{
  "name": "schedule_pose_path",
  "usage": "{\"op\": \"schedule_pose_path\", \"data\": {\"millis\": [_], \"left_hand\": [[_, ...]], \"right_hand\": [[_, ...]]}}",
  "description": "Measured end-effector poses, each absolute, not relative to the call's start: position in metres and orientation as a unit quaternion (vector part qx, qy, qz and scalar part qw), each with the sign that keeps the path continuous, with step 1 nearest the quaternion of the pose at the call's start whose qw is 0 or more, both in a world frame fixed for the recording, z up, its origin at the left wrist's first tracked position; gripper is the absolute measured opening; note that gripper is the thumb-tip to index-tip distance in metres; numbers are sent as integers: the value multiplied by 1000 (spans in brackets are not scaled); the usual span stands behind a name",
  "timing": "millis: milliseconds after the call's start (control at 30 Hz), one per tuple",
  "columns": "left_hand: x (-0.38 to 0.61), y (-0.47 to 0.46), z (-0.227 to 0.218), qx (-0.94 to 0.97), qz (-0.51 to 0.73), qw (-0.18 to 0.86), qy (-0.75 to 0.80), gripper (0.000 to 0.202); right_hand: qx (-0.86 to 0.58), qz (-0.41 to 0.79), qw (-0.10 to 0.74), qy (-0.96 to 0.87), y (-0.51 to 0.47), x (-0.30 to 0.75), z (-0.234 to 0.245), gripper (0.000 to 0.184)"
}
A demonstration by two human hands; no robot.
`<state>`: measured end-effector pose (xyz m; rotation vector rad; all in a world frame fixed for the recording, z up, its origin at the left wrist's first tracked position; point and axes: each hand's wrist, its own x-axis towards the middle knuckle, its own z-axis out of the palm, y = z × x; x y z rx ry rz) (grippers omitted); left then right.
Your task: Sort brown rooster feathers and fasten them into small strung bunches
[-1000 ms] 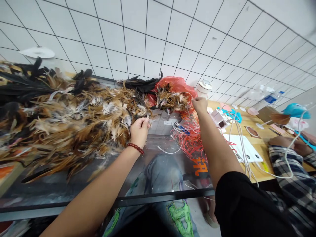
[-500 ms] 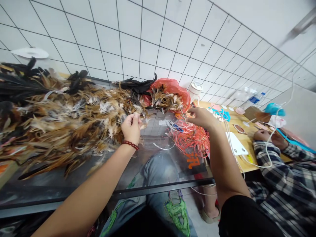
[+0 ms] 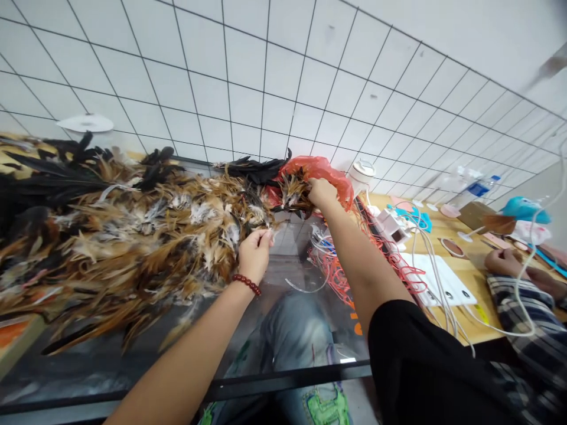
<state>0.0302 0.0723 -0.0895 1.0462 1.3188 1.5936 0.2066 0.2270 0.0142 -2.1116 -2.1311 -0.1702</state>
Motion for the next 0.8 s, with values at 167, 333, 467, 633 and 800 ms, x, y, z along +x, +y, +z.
{"op": "schedule_pose_path", "data": {"millis": [167, 333, 467, 633, 800], "left_hand": [[31, 74, -92, 424, 618, 391, 534, 25], [32, 75, -92, 443, 601, 381, 545, 28], [32, 76, -91, 442, 603, 382, 543, 28], [31, 77, -92, 434, 606, 382, 546, 28], [31, 78, -94, 434, 607, 384, 544, 28]], "right_hand": [[-698, -60, 230, -675, 250, 231, 34, 25], [-627, 168, 480, -590, 259, 257, 55, 9], [-581, 322, 555, -501, 252, 259, 52, 21], [-567, 355, 560, -488, 237, 257, 51, 16], [-488, 448, 489, -567, 218, 263, 65, 5]]}}
